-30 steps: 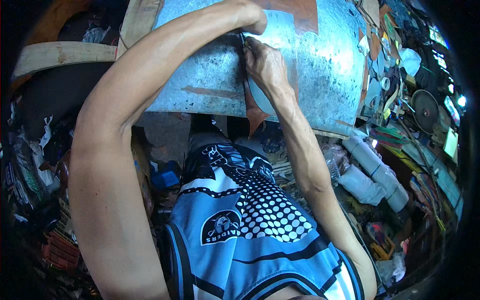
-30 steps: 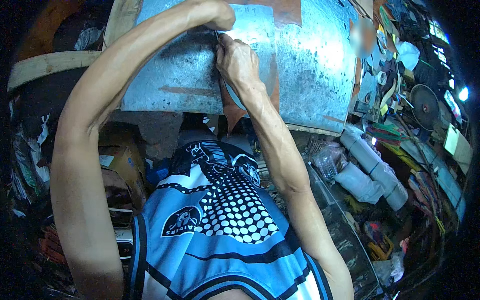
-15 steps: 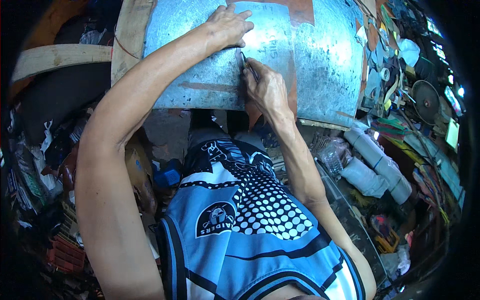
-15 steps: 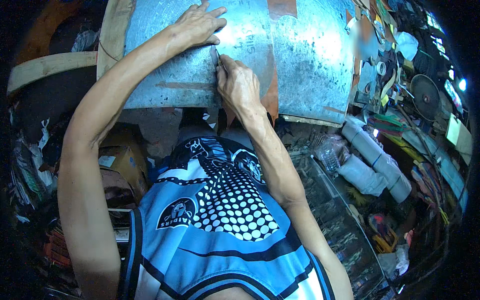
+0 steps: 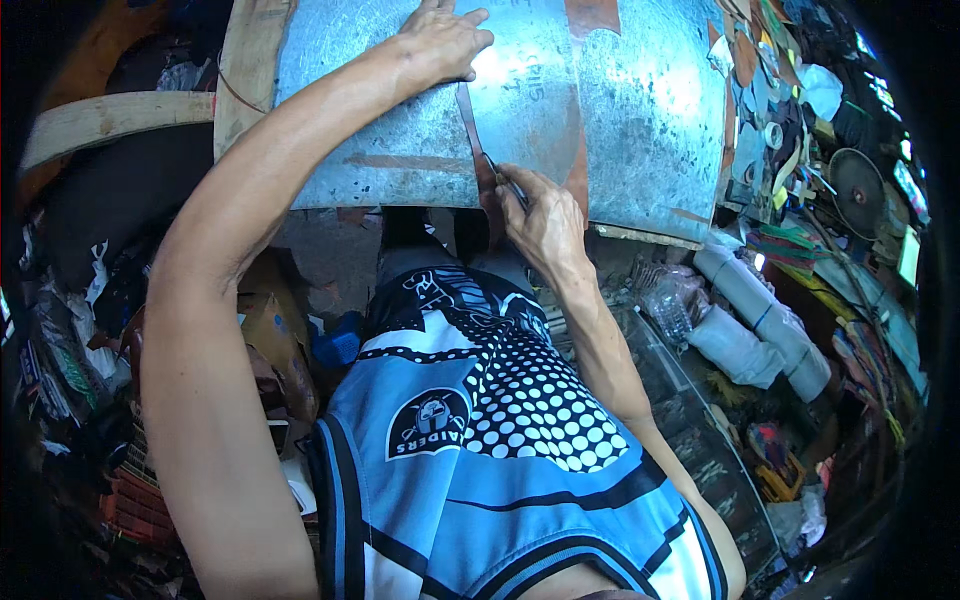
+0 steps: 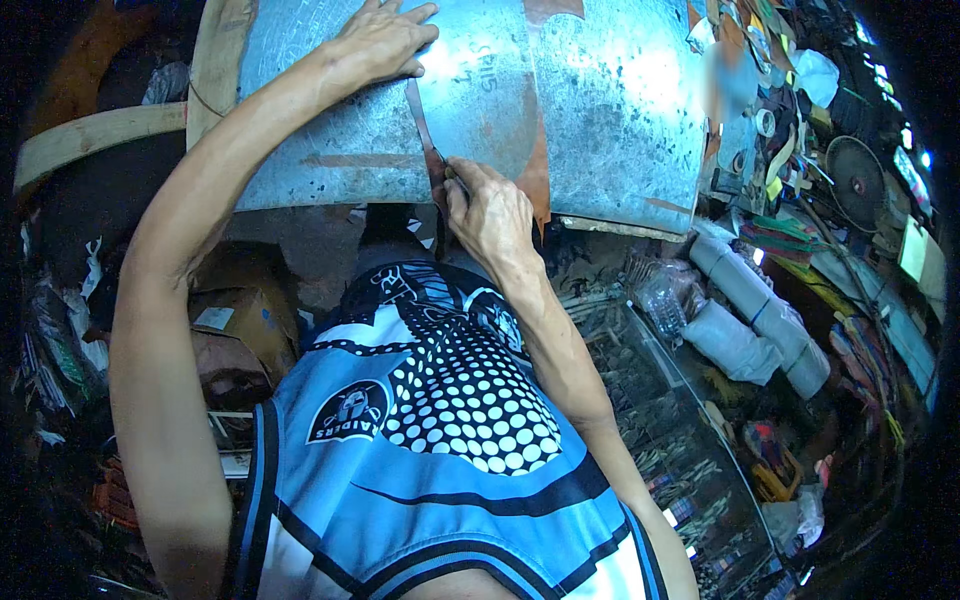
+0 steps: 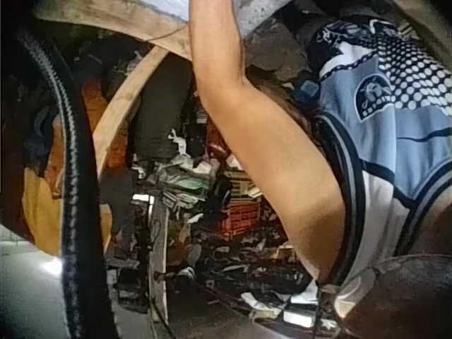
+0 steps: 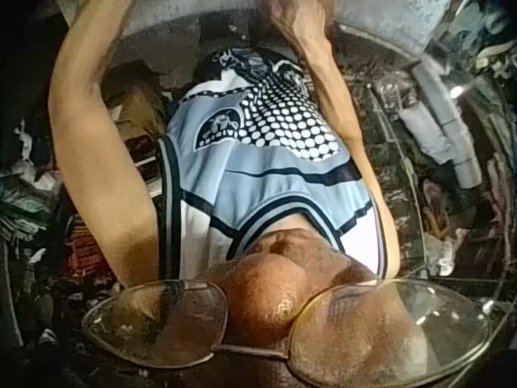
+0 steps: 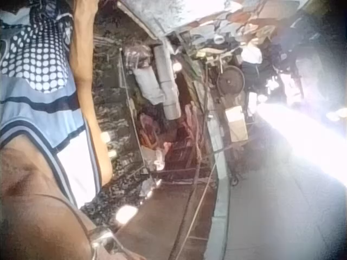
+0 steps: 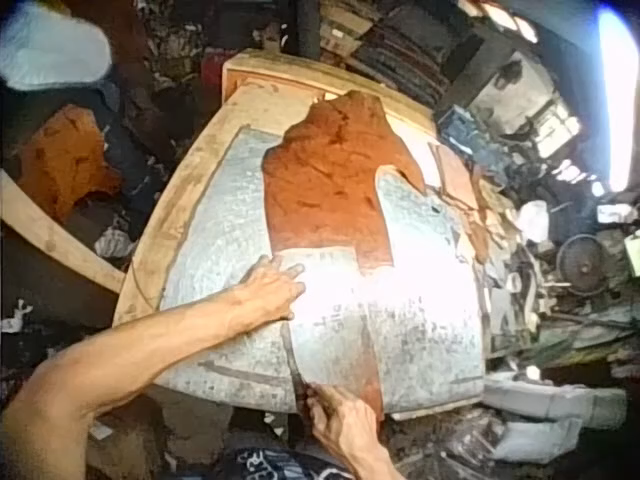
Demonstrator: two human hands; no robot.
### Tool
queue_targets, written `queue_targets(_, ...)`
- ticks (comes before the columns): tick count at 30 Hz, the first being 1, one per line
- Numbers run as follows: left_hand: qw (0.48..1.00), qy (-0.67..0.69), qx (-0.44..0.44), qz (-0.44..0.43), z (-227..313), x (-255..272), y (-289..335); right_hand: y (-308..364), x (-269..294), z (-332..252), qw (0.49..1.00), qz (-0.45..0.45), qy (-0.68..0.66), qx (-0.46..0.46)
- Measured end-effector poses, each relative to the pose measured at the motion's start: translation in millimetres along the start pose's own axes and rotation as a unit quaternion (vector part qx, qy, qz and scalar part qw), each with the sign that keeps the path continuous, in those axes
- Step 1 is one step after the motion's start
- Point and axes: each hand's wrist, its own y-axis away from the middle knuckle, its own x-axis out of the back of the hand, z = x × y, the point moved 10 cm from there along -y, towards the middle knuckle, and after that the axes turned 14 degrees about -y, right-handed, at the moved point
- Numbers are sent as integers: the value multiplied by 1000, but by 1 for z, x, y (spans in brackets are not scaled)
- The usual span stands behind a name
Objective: Cut out leather pieces using a metal template and a small knife.
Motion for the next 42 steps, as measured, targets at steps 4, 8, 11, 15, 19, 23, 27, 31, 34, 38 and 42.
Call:
queue_targets(4,994,-103,2,-33,44,33,-3,0,-2,9,1000,-8,-12,6)
queue_targets(8,990,-54,36,-126,73,27,-7,2,-3,8,1000,-7,0,24)
queue_targets(11,961,-164,92,-203,86,30,13,1,-5,11,999,-17,7,27)
queue_targets(15,959,-163,116,-201,82,30,14,5,-1,13,999,-36,12,3)
queue_targets(19,960,-158,114,-202,84,28,13,16,7,19,998,-52,22,2)
queue_targets(23,962,-149,133,-189,84,30,15,24,16,22,997,-61,29,28)
queue_targets(27,961,-114,140,-211,85,26,16,29,23,32,995,-95,39,11)
queue_targets(31,964,-112,149,-189,83,24,14,30,32,35,993,-103,30,40)
queue_targets(34,964,-104,157,-189,81,27,15,28,36,41,991,-116,43,57)
queue_targets(38,954,-100,99,-264,83,52,25,25,38,52,987,-128,62,71)
queue_targets(42,956,-131,97,-244,84,37,24,22,43,52,981,-152,70,97)
